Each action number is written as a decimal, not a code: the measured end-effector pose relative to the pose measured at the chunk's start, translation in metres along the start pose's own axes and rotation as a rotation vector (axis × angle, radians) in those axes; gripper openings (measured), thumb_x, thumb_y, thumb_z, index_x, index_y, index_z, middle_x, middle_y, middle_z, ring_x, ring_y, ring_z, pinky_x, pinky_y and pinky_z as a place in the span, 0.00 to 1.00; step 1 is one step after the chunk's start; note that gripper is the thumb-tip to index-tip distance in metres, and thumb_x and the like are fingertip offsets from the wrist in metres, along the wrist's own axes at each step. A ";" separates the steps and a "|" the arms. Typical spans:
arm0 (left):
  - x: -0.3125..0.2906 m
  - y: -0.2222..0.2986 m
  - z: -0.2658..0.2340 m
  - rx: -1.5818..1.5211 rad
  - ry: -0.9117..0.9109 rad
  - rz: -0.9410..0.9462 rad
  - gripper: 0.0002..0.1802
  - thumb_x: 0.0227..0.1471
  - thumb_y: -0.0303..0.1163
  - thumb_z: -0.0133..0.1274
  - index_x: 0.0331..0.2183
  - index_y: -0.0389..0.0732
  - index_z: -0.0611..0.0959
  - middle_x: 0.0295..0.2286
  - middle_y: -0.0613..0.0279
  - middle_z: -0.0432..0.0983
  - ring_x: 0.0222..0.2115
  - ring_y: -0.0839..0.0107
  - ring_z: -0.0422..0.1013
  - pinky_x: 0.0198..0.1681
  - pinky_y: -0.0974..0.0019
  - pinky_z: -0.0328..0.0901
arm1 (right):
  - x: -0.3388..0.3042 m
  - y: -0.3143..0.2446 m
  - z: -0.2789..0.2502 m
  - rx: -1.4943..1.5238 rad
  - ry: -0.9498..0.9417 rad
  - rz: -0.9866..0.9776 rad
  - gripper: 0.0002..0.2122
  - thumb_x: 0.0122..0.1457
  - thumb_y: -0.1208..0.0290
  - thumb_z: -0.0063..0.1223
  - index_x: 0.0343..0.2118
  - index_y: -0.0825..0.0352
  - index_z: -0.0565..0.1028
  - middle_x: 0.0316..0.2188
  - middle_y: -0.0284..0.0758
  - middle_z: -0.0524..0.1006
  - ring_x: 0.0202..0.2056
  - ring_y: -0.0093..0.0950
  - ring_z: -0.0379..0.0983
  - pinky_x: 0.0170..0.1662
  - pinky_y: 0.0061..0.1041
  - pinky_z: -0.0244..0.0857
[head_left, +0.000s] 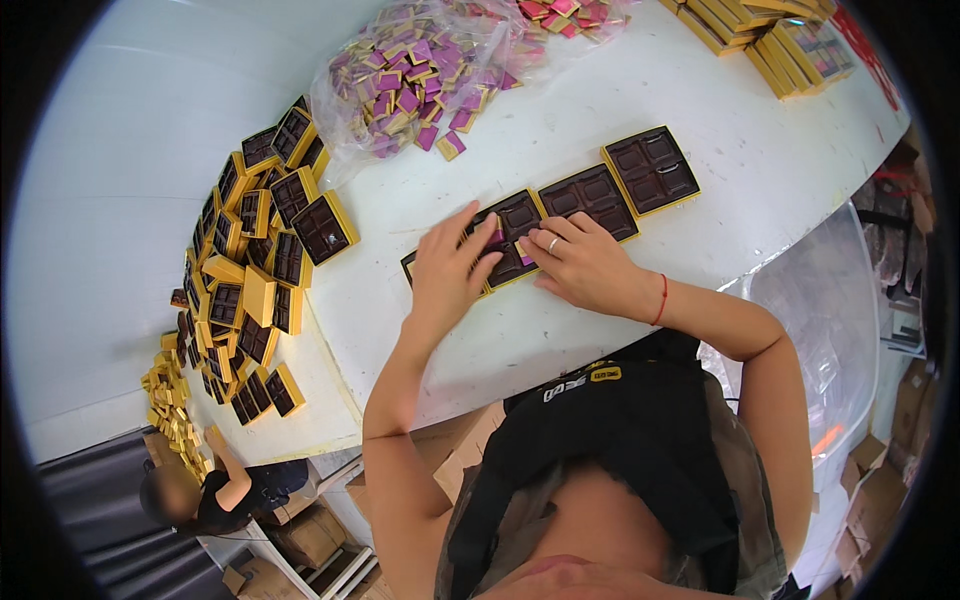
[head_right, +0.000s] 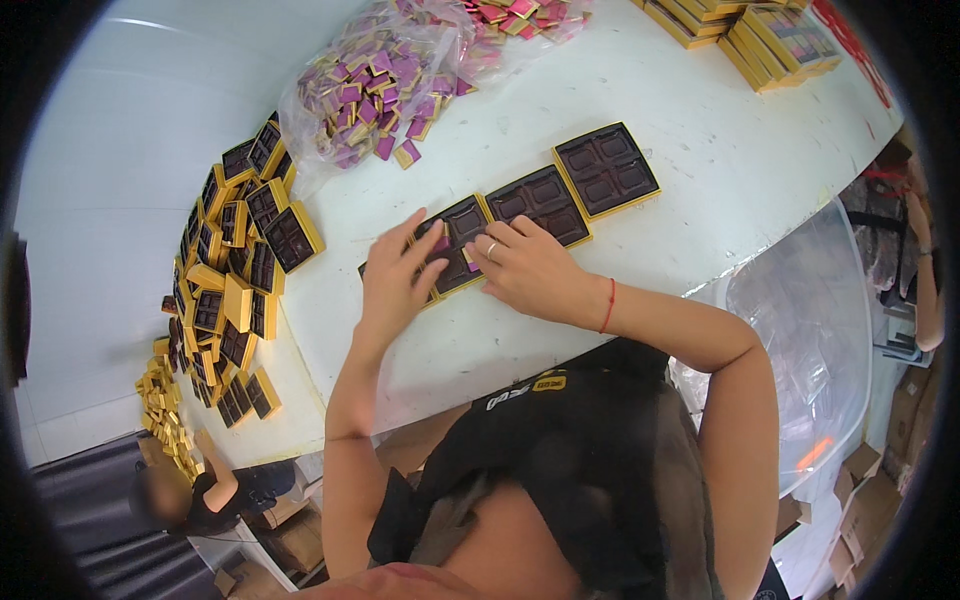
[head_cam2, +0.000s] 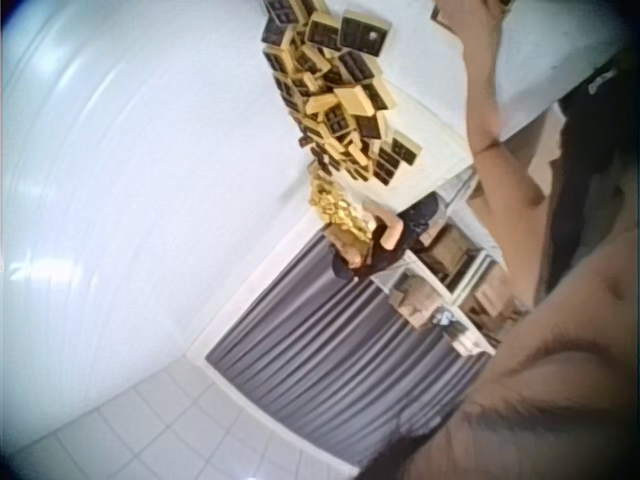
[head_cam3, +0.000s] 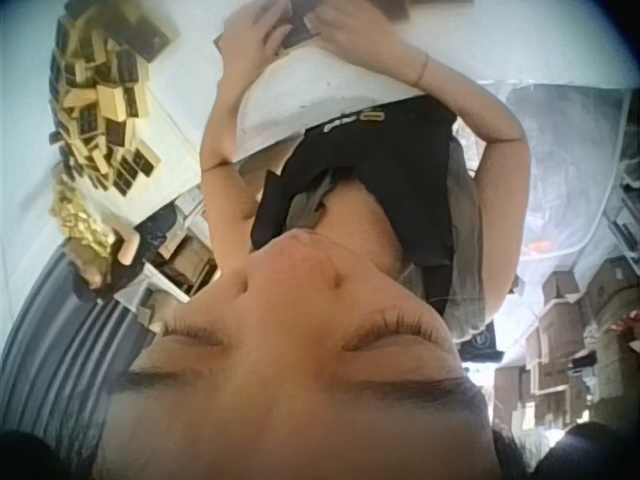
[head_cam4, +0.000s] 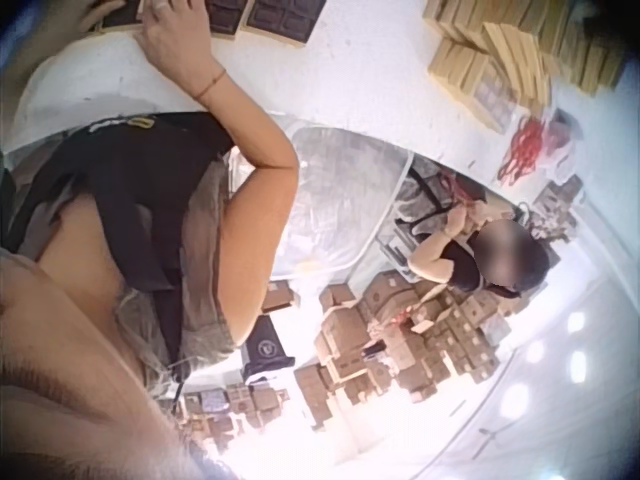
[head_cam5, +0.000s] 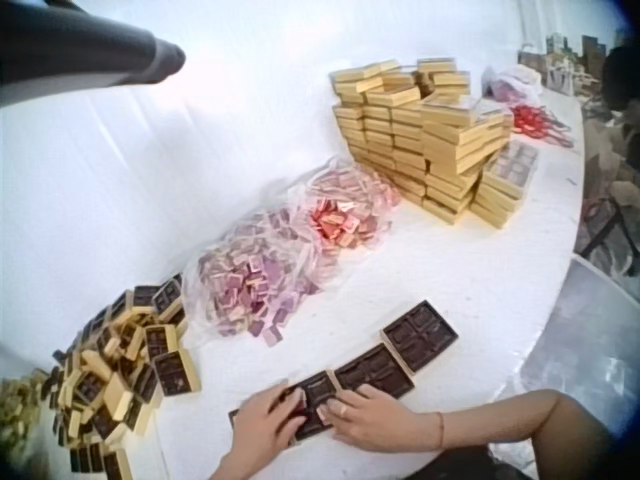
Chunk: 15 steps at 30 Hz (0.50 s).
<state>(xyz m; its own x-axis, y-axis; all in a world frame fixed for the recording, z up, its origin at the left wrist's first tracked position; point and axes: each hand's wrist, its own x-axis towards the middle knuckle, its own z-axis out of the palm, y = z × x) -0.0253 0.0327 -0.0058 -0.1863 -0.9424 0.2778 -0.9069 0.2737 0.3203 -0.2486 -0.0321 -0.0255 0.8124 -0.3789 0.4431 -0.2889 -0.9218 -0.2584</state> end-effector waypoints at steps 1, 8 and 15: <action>-0.003 0.003 0.001 0.063 -0.101 0.030 0.33 0.47 0.36 0.63 0.55 0.40 0.75 0.58 0.54 0.65 0.56 0.53 0.63 0.58 0.53 0.58 | 0.001 0.002 -0.003 0.039 -0.001 0.003 0.18 0.48 0.63 0.64 0.41 0.66 0.77 0.38 0.32 0.72 0.44 0.30 0.67 0.44 0.31 0.61; -0.022 0.017 0.022 0.220 -0.189 0.064 0.55 0.42 0.53 0.64 0.62 0.33 0.59 0.62 0.46 0.54 0.63 0.46 0.50 0.65 0.49 0.47 | 0.072 0.068 0.013 0.207 0.207 0.032 0.04 0.53 0.74 0.53 0.27 0.68 0.77 0.28 0.41 0.75 0.34 0.40 0.72 0.39 0.37 0.67; -0.014 0.015 0.020 0.156 -0.184 0.090 0.49 0.48 0.44 0.62 0.62 0.32 0.57 0.62 0.41 0.53 0.63 0.48 0.51 0.65 0.49 0.47 | 0.166 0.106 0.090 0.181 -0.071 0.193 0.11 0.49 0.69 0.58 0.33 0.69 0.79 0.32 0.45 0.77 0.39 0.43 0.75 0.41 0.39 0.70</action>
<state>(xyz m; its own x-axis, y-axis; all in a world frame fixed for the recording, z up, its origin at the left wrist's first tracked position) -0.0435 0.0462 -0.0235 -0.3221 -0.9384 0.1249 -0.9280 0.3391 0.1545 -0.0991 -0.1853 -0.0567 0.7865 -0.5337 0.3107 -0.3519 -0.8008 -0.4847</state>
